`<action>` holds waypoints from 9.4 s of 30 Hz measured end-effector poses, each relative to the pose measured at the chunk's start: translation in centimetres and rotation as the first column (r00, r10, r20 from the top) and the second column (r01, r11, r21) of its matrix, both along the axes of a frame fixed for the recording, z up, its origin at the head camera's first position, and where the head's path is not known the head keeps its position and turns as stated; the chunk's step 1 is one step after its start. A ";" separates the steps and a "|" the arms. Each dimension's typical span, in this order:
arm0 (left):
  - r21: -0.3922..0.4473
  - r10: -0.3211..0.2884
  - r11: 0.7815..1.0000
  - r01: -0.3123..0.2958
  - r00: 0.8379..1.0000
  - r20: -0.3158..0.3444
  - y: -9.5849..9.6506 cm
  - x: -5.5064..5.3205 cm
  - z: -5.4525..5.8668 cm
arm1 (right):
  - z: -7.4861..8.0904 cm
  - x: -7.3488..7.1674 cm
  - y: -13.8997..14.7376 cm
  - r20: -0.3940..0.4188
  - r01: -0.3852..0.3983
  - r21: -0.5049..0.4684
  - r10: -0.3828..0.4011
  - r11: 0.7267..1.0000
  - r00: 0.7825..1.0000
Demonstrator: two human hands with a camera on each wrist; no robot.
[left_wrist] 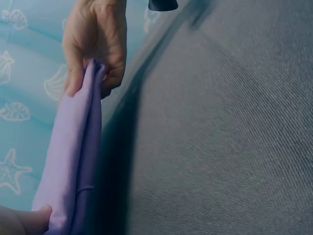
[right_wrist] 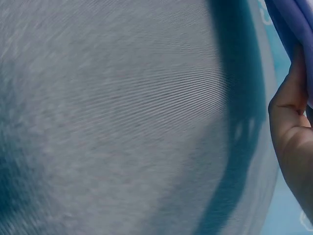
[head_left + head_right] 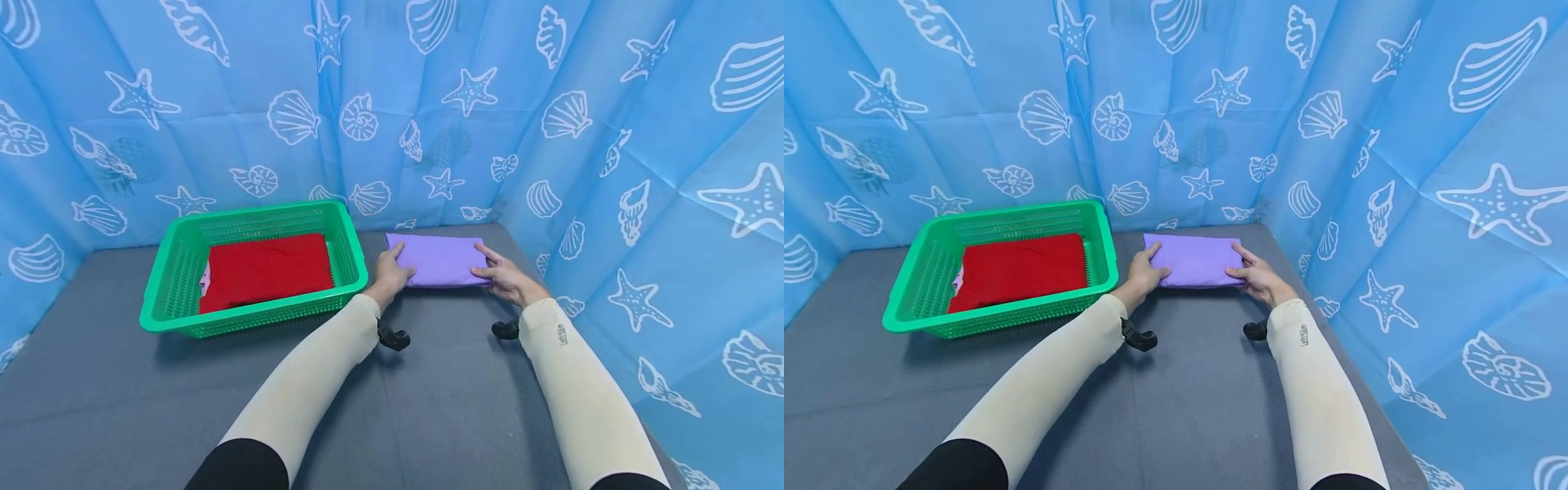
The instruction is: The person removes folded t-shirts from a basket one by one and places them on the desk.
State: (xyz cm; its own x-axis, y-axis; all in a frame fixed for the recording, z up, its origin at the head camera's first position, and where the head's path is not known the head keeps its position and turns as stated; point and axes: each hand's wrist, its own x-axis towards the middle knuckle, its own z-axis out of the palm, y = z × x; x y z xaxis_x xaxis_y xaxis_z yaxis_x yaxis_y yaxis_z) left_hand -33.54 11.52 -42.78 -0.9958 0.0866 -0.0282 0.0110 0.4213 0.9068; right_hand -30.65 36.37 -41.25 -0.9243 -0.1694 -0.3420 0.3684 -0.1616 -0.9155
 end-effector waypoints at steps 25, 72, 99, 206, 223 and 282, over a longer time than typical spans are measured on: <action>-0.015 0.043 0.999 -0.043 0.999 0.003 -0.4 -1.5 -2.8 | -1.8 -0.1 -0.3 -0.009 0.055 0.169 -0.054 0.984 0.998; 0.151 0.001 0.989 -0.001 1.000 0.001 -1.4 4.4 2.3 | 2.2 1.5 -6.0 -0.389 0.310 0.425 -0.137 0.850 0.911; 0.427 0.006 0.902 0.072 0.984 -0.178 -9.3 7.7 6.8 | 4.5 3.6 -15.4 -0.512 0.120 0.216 0.008 0.969 0.859; -0.126 -0.098 0.982 0.143 0.946 0.310 -33.0 -0.6 2.9 | 3.0 -4.5 -31.0 0.168 -0.242 0.289 0.200 0.926 0.965; -0.071 -0.109 0.989 0.131 0.960 0.258 -33.0 -0.6 3.0 | 3.0 -4.6 -31.1 0.151 -0.228 0.333 0.187 0.915 0.971; -0.155 -0.023 0.987 0.031 0.999 0.049 -33.3 2.4 6.2 | 5.5 -2.7 -28.8 -0.006 -0.313 -0.011 0.313 0.950 0.950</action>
